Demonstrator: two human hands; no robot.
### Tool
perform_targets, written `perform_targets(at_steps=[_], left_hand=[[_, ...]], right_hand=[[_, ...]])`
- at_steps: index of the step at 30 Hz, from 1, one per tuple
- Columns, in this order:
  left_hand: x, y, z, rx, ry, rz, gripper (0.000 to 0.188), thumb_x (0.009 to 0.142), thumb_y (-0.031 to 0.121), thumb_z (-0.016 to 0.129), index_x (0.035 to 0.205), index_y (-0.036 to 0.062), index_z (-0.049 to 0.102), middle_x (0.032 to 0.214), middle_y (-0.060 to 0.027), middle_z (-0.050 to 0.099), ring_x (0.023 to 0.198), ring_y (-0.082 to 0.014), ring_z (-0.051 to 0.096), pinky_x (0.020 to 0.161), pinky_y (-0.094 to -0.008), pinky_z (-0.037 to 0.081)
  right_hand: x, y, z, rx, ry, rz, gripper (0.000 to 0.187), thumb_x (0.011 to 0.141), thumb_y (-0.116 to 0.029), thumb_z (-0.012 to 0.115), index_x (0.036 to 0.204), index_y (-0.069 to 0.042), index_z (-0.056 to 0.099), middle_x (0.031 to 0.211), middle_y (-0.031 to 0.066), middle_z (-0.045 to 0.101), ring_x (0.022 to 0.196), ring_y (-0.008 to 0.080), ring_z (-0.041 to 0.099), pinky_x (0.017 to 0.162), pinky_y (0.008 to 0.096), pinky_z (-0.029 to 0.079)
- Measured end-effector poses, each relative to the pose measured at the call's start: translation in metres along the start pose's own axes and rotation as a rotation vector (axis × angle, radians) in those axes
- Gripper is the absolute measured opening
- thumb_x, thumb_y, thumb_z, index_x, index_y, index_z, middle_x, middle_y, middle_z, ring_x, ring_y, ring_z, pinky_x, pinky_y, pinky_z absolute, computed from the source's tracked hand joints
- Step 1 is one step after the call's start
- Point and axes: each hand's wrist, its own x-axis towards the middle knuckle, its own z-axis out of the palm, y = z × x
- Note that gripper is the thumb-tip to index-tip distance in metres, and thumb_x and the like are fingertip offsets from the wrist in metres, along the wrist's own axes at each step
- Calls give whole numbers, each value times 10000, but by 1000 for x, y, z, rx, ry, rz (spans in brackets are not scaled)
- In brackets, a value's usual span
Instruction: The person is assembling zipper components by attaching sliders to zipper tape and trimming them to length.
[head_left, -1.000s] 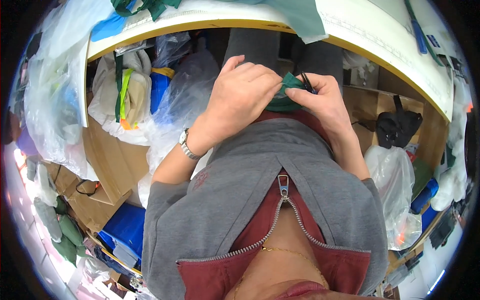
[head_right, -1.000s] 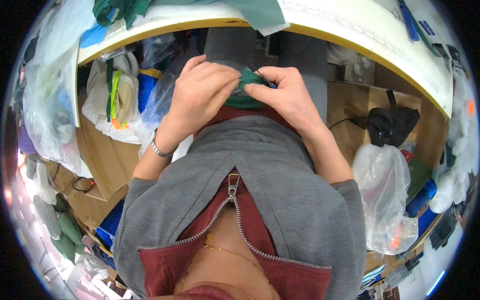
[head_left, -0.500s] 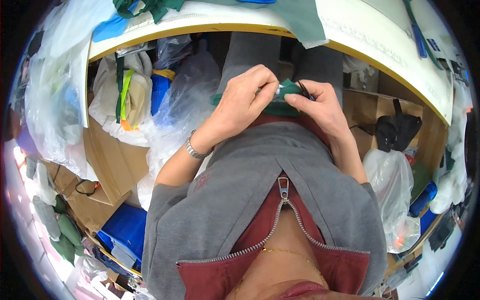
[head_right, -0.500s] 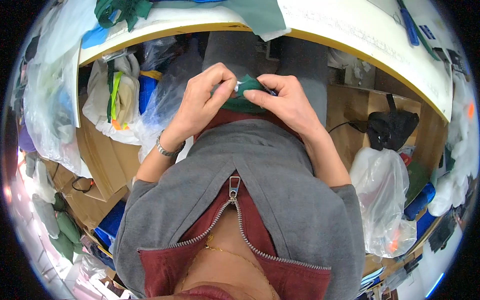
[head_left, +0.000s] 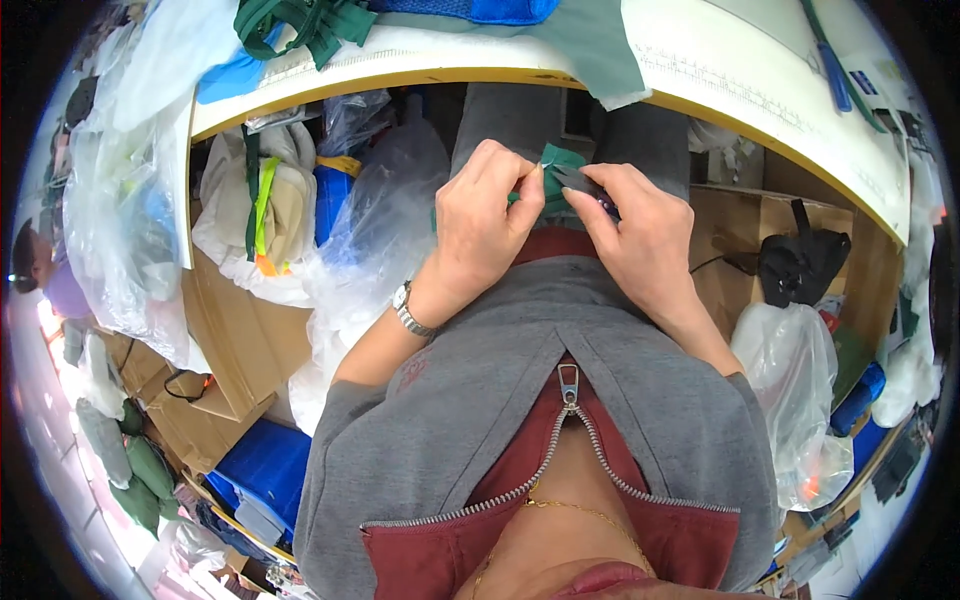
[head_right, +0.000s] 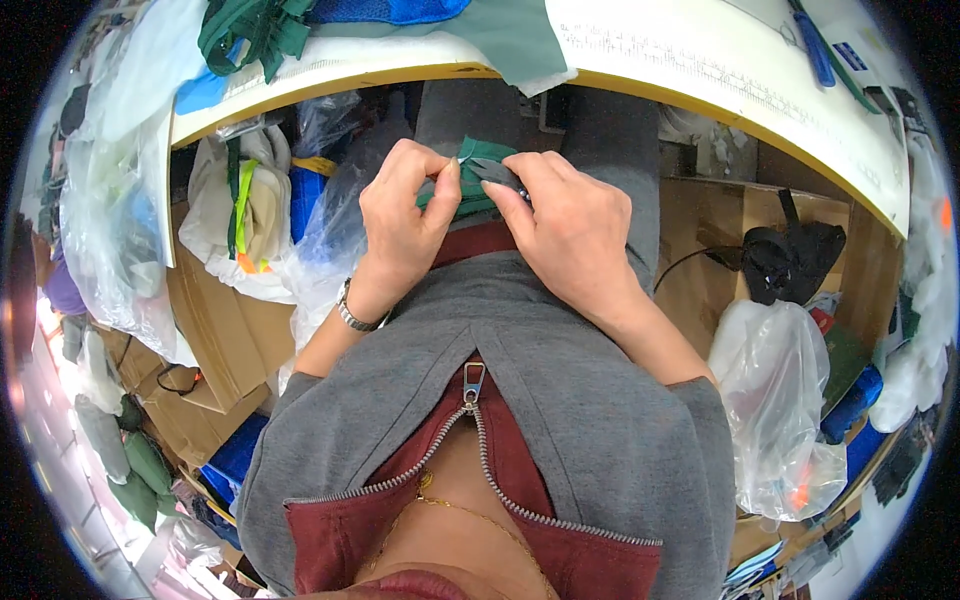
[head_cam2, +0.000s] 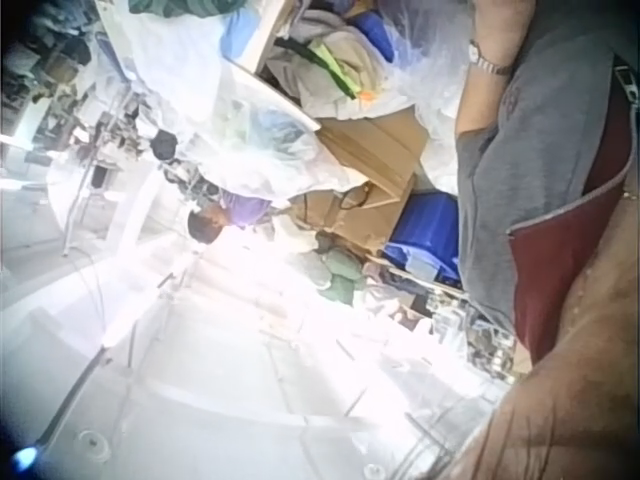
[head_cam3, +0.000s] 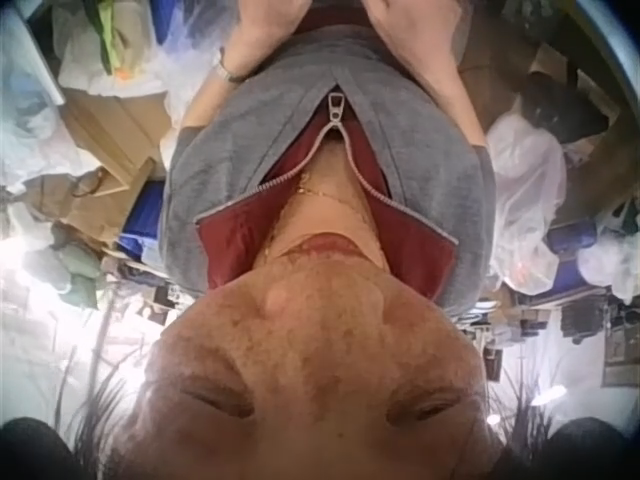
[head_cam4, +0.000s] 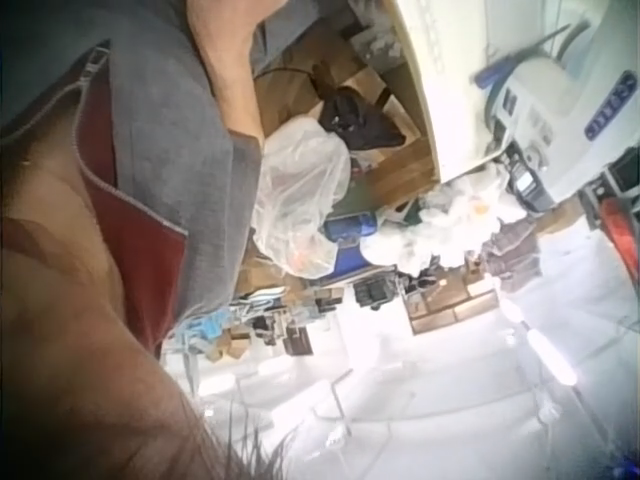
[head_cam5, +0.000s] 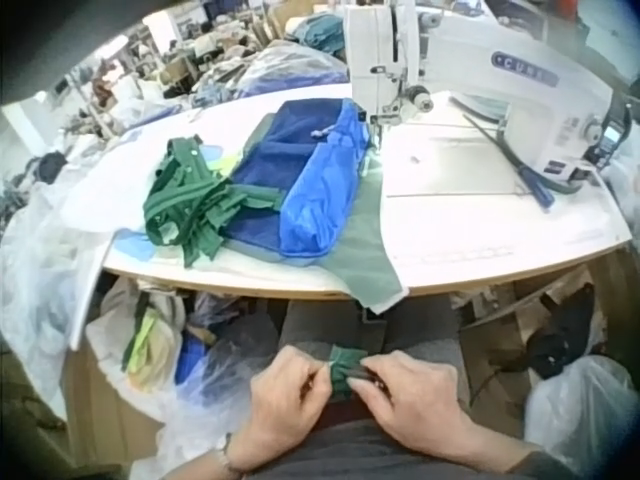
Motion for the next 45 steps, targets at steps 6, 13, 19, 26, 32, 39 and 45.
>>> perform_targets(at_steps=[6,13,19,26,32,39,45], left_hand=[[-1,-2,4,25,44,81,126,685,-22,634,710,27,520,660,-87,523,568,-224,537,496,-294,433],[-5,-5,4,43,75,172,150,661,-33,653,744,29,545,688,-84,553,569,-213,553,483,-287,440],[-6,-13,5,74,73,283,162,643,-45,660,753,12,556,731,-102,581,614,-221,588,525,-276,476],[-12,-19,-2,-314,-15,57,117,698,-32,609,784,5,539,724,-105,571,655,-221,578,600,-280,473],[-9,-14,-12,-540,-195,-290,49,819,28,541,806,-18,528,790,-77,545,731,-135,525,670,-238,435],[-6,-14,-15,-175,-358,9,76,771,53,581,789,-4,534,767,-115,542,690,-250,533,645,-303,434],[-3,-16,-14,9,-378,194,74,741,21,586,735,1,515,726,-123,521,680,-295,525,612,-350,423]], right_hand=[[1,-1,2,-12,-33,10,162,759,-207,632,824,-66,583,694,57,579,560,224,580,475,310,432],[2,-1,3,15,-60,34,164,758,-217,625,820,-72,580,696,58,577,560,232,579,475,319,434],[3,-1,7,-30,-58,22,158,744,-230,632,802,-94,577,669,59,562,555,247,574,470,335,432],[4,35,7,690,-373,353,150,763,-154,627,833,-22,634,773,62,626,581,108,553,548,227,438],[9,33,19,944,-344,423,188,756,-101,628,914,-1,616,766,-15,557,676,39,474,621,169,377],[6,28,17,828,-439,442,206,765,-168,630,768,35,594,629,2,537,603,43,443,532,221,369],[9,22,13,589,-430,315,200,749,-161,620,775,32,573,597,88,508,576,74,439,520,266,376]])
